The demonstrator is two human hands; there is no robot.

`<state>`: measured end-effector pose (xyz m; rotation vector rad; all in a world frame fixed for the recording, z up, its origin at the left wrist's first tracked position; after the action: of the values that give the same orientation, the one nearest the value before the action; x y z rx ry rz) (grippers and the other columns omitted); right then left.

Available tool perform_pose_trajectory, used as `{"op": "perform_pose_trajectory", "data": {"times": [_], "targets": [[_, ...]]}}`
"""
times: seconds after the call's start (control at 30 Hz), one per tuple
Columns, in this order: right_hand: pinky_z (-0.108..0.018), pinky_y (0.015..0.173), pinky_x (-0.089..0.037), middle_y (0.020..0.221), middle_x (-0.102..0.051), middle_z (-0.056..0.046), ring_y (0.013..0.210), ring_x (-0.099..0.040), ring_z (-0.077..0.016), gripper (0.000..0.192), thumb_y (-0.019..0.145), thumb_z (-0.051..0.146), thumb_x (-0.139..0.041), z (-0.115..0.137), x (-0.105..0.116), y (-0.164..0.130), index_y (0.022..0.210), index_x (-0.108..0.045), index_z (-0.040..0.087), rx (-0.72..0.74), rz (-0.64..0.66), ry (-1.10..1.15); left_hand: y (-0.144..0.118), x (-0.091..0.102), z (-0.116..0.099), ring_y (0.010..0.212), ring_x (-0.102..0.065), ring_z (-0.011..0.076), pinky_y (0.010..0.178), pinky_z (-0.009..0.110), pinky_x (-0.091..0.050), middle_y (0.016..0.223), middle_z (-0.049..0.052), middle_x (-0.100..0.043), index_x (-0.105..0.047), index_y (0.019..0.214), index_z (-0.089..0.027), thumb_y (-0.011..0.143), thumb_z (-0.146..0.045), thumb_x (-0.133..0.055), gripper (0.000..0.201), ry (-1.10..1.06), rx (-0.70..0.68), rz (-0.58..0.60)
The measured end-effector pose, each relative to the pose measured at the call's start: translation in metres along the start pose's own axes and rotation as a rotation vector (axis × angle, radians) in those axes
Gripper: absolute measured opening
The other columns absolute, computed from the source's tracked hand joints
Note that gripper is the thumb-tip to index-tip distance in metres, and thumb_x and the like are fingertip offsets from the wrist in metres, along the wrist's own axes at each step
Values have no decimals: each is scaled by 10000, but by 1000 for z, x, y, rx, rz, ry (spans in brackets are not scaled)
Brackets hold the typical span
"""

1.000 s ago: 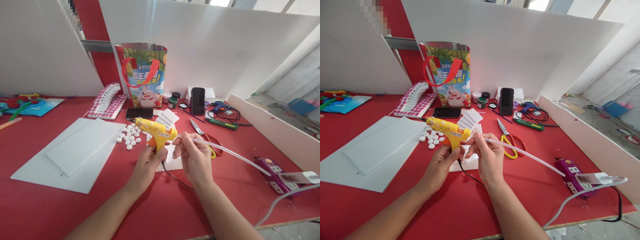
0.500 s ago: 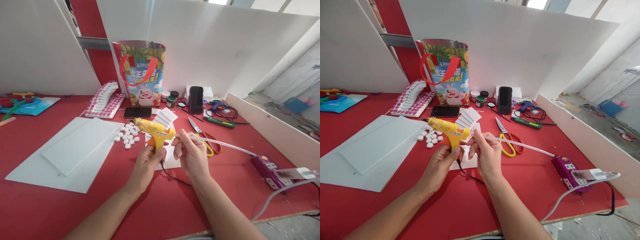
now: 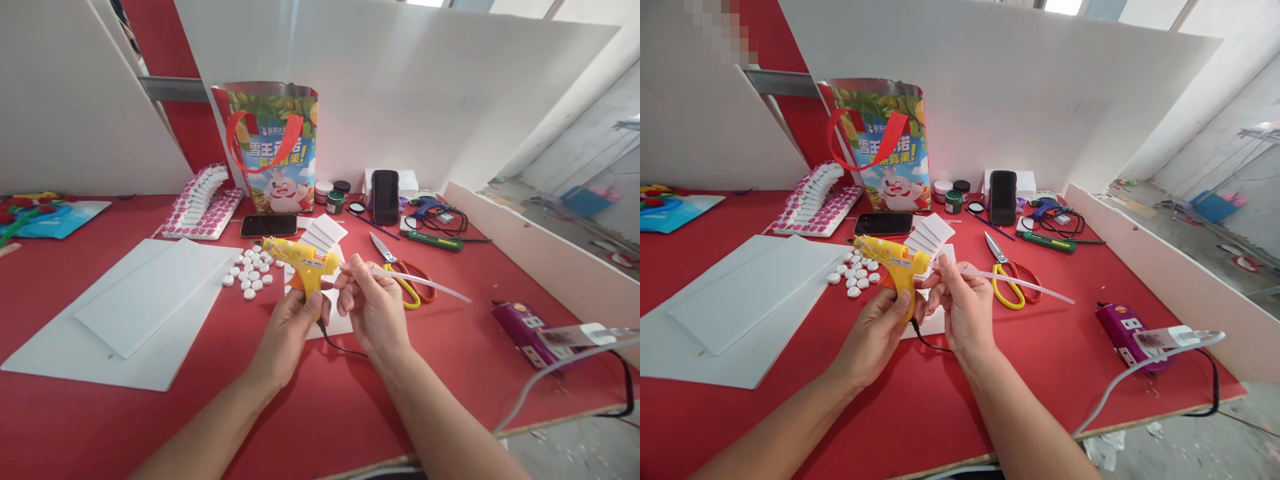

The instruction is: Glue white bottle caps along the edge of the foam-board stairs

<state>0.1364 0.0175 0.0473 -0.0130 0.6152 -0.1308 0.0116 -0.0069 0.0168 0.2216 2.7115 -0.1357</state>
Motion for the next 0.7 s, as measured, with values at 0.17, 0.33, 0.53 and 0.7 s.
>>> {"op": "perform_pose_trajectory", "data": {"times": [0.17,0.33,0.53,0.7], "targets": [[-175,370,-422,623,-681,0,385,-482,-50,334,756,373,-880,5,-1,-2,677,-639,156,78,7,4,-1,-4,-6,712,-473,137,711,277,-398,705,4,-547,-633,823,-171,940,-483,-687,337,-173,79,52],[-176,424,-466,660,-685,6,438,-514,-50,304,733,345,-901,7,3,-1,709,-667,152,79,-14,71,-1,1,-6,705,-456,137,679,263,-381,707,5,-537,-708,1021,-161,940,-481,-688,331,-199,98,46],[-87,469,-491,667,-674,7,490,-537,-20,145,785,169,-839,18,25,26,771,-705,115,-53,-188,253,-3,1,-6,713,-442,142,699,279,-368,714,1,-523,-710,1049,-176,928,-512,-695,358,-139,96,89],[-152,653,-631,830,-771,-55,702,-713,-82,182,915,12,-578,29,40,44,860,-683,150,-126,-355,335,-4,-1,-8,719,-445,152,717,299,-369,714,1,-531,-701,1052,-175,905,-521,-719,376,-95,70,107]]}}
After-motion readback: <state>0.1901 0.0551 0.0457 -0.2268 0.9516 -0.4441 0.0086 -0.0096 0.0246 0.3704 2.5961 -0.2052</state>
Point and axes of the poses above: each hand's wrist, its own y-axis towards the middle knuckle, its own x-axis out of the back of the hand, z = x × y, the point moved 3 cm from there along y, towards the middle knuckle
